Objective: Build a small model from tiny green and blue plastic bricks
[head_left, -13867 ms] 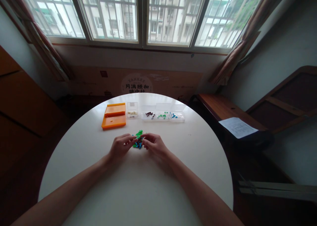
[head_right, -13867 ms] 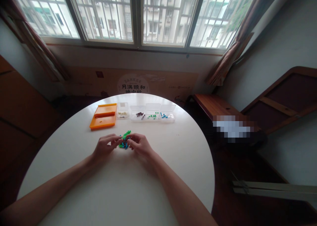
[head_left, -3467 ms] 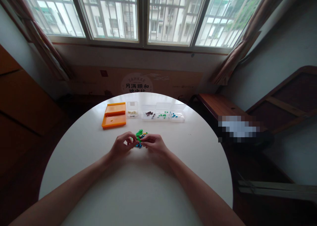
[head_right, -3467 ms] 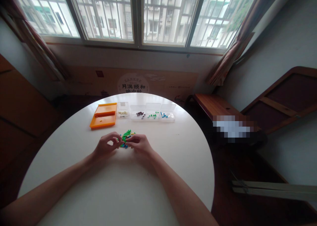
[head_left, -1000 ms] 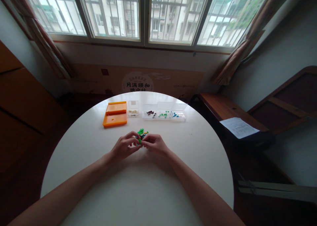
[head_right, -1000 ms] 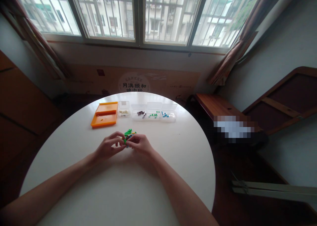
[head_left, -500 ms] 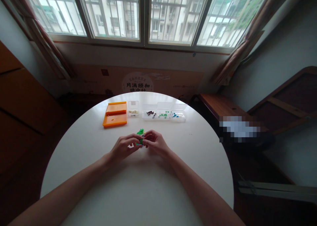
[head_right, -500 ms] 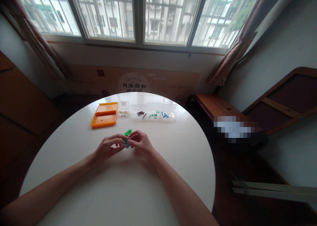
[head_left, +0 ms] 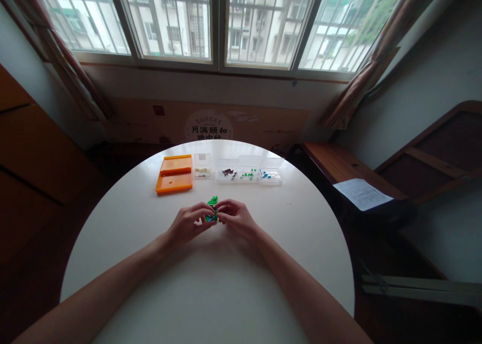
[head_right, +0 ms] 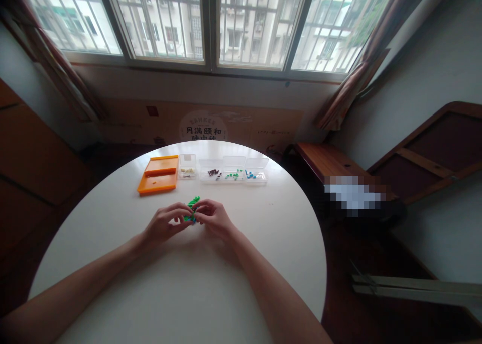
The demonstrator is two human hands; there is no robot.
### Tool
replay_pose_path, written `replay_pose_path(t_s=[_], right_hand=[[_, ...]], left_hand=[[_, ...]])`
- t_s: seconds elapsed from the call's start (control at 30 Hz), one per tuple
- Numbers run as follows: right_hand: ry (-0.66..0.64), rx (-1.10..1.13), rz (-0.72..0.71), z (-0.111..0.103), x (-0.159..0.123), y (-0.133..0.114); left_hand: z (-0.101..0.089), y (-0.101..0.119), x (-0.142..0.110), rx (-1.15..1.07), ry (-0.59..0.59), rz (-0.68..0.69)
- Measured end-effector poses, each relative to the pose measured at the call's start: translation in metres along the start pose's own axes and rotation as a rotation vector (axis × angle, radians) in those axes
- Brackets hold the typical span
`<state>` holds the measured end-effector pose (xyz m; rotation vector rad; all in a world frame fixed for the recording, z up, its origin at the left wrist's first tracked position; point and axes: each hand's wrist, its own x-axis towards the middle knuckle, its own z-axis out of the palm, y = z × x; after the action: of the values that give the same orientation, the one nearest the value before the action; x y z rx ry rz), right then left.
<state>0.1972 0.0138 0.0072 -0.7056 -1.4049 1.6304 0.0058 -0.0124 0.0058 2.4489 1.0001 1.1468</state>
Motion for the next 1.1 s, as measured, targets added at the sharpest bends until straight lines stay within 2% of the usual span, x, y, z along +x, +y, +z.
replay_pose_path(t_s=[0.47, 0.67, 1.1], right_hand=[[0.030, 0.017, 0.026, 0.0005, -0.0004, -0.0023], [0.047, 0.015, 0.032, -0.0005, -0.0002, -0.0011], [0.021, -0.025, 0.034, -0.0018, -0.0003, 0.0013]], left_hand=[[0.0004, -0.0014, -0.0011, -0.045, 0.023, -0.020], [0.0031, -0.0054, -0.0015, -0.056, 0.105, -0.063], [0.0026, -0.0045, -0.0008, -0.031, 0.138, -0.095]])
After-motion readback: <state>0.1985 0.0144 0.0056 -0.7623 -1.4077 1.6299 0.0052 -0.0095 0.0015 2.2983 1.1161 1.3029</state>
